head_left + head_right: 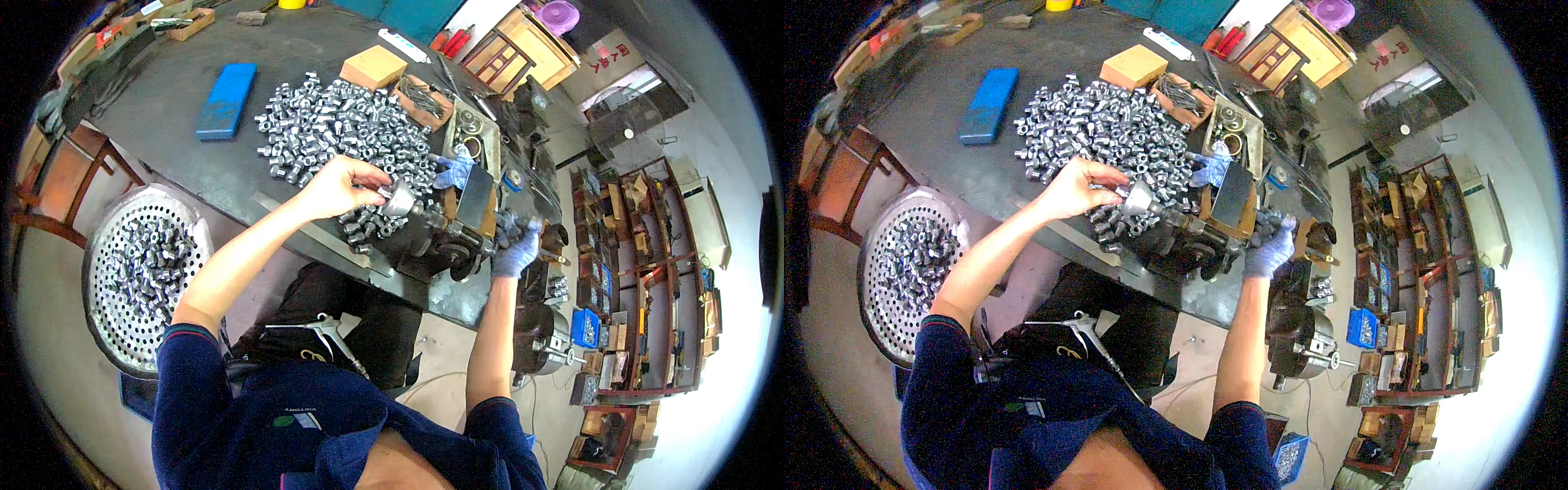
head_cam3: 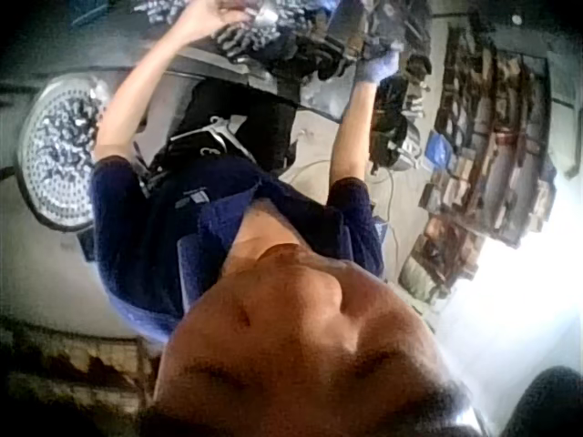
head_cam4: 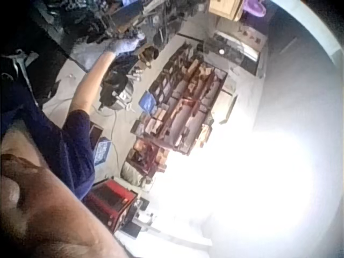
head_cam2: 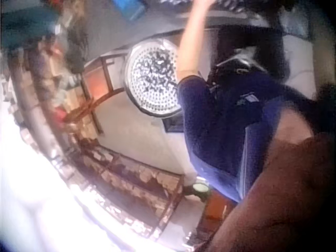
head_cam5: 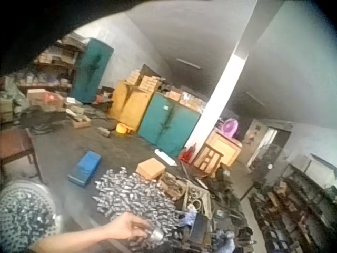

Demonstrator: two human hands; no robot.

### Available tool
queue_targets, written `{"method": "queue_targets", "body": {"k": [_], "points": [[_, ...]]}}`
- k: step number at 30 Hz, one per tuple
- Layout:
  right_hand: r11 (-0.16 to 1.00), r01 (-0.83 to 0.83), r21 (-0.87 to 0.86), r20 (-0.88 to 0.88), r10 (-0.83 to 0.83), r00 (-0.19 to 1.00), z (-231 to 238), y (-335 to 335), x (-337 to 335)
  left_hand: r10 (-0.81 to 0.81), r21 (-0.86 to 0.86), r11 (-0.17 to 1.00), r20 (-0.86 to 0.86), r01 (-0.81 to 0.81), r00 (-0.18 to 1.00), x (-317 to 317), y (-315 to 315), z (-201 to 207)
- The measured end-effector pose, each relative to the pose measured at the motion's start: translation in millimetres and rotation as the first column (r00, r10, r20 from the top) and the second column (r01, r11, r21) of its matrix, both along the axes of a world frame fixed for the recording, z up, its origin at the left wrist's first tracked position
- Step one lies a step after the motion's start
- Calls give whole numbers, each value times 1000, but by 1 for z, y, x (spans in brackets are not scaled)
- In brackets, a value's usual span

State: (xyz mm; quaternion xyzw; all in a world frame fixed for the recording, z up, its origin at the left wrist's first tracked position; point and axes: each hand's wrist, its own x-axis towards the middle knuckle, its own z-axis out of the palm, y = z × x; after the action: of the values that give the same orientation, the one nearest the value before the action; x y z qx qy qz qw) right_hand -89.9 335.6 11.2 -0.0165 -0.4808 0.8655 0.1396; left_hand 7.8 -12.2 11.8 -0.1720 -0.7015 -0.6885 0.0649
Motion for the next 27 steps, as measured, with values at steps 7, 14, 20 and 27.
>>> {"method": "queue_targets", "body": {"k": [7, 14, 20, 27], "points": [[818, 296, 493, -156, -252, 955, -95, 11, -1, -67, 27, 997, 33, 66, 997, -7, -5, -8], [991, -130, -14, 138, 130, 982, -99, 9, 37, -131, 145, 984, 175, 106, 976, -5, 1, -7], [847, 290, 446, -247, -194, 949, -84, 26, -36, -68, 89, 995, 240, 48, 968, -6, 7, -3], [986, 147, 78, -76, -141, 987, 17, -4, 58, -68, 132, 991, 299, 30, 952, 3, 6, 0]]}}
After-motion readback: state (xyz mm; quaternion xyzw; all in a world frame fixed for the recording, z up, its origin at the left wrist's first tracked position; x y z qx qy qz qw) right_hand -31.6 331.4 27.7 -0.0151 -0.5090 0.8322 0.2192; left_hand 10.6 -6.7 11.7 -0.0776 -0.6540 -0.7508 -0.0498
